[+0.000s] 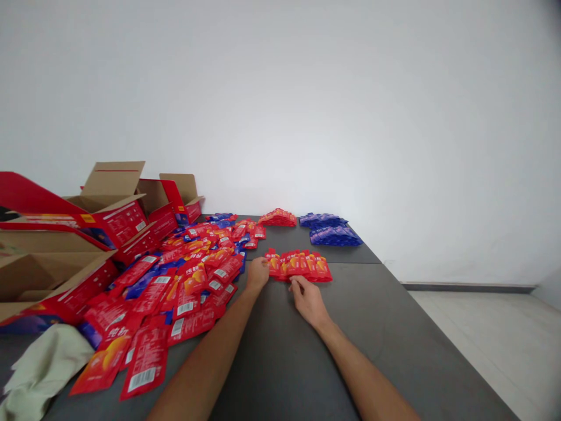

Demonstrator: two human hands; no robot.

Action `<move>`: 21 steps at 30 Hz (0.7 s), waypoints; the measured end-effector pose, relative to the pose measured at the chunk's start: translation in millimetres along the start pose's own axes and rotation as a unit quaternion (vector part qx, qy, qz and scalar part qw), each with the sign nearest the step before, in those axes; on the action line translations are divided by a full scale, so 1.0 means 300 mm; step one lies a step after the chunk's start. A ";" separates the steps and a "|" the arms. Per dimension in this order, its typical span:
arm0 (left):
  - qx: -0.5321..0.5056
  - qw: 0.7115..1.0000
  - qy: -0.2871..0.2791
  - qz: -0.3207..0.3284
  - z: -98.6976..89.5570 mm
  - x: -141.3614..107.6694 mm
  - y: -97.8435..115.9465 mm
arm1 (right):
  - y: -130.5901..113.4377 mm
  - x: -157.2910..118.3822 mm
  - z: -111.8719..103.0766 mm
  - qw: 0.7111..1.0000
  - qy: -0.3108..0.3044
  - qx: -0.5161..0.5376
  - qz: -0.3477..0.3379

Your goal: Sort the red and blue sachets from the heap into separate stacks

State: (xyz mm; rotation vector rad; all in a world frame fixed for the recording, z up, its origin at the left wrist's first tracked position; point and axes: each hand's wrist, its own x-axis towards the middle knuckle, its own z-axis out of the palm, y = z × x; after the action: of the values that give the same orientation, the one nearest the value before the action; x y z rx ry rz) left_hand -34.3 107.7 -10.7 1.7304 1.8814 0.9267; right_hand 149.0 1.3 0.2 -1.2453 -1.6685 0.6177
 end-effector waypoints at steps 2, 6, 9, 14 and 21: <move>0.048 0.998 -0.018 0.023 0.006 -0.013 0.011 | 0.001 0.000 0.003 1.000 -0.006 -0.008 -0.002; 0.130 0.990 -0.037 0.050 0.008 -0.051 0.034 | 0.002 0.001 0.002 1.000 -0.017 -0.021 -0.004; 0.165 0.983 -0.036 0.066 0.001 -0.079 0.045 | 0.003 0.000 0.001 1.000 -0.020 -0.023 -0.008; 0.216 0.973 -0.008 0.085 -0.027 -0.121 0.036 | 0.001 -0.002 0.002 1.000 -0.020 -0.014 -0.010; 0.311 0.941 0.119 0.061 -0.129 -0.148 -0.030 | -0.013 -0.009 0.001 1.000 -0.023 -0.012 -0.015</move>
State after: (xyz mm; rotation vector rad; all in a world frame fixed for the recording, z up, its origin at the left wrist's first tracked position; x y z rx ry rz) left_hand -61.6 56.9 3.6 2.1851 2.4381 0.6367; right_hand 147.0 -2.5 2.3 -1.2302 -1.7349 0.6139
